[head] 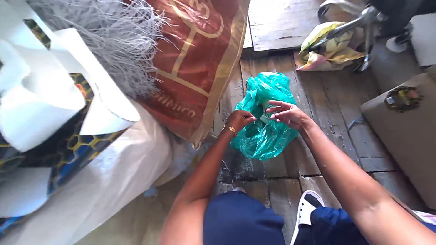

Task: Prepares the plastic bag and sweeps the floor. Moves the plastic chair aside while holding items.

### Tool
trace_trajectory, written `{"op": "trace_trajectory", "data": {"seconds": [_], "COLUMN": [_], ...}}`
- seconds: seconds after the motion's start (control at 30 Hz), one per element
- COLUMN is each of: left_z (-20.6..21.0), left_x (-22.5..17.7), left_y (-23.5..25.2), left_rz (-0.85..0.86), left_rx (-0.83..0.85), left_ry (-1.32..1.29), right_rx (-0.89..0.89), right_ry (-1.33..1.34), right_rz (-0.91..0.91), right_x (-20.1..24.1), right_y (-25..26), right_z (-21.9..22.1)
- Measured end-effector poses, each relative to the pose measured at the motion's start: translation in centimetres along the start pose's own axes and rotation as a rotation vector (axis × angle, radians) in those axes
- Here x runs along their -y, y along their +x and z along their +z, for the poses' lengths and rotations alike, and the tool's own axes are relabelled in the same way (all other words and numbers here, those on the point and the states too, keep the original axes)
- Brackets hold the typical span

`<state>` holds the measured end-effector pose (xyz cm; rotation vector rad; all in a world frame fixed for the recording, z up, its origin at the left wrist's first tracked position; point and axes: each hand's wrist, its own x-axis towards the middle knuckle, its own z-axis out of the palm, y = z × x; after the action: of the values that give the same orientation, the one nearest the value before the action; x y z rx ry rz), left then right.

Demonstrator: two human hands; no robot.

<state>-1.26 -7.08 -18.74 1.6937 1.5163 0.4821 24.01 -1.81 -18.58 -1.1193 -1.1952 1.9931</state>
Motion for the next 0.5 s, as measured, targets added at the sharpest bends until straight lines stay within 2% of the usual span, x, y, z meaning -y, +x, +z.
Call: {"op": "trace_trajectory", "data": {"seconds": [0.07, 0.2, 0.37, 0.5], "left_z": [0.8, 1.6, -0.4, -1.4], "left_x": [0.9, 1.0, -0.9, -1.5], "left_y": [0.0, 1.3, 0.3, 0.5], "left_rz": [0.068, 0.090, 0.016, -0.023], "left_rx": [-0.049, 0.052, -0.172, -0.020], "left_ry": [0.099, 0.247, 0.162, -0.044], "right_rx": [-0.029, -0.006, 0.084, 0.179], "right_ry": [0.045, 0.087, 0.202, 0.323], "right_rz": [0.023, 0.089, 0.045, -0.075], "right_x": [-0.4, -0.3, -0.6, -0.7], "right_y": [0.1, 0.4, -0.1, -0.2], "right_z": [-0.8, -1.0, -0.1, 1.7]}}
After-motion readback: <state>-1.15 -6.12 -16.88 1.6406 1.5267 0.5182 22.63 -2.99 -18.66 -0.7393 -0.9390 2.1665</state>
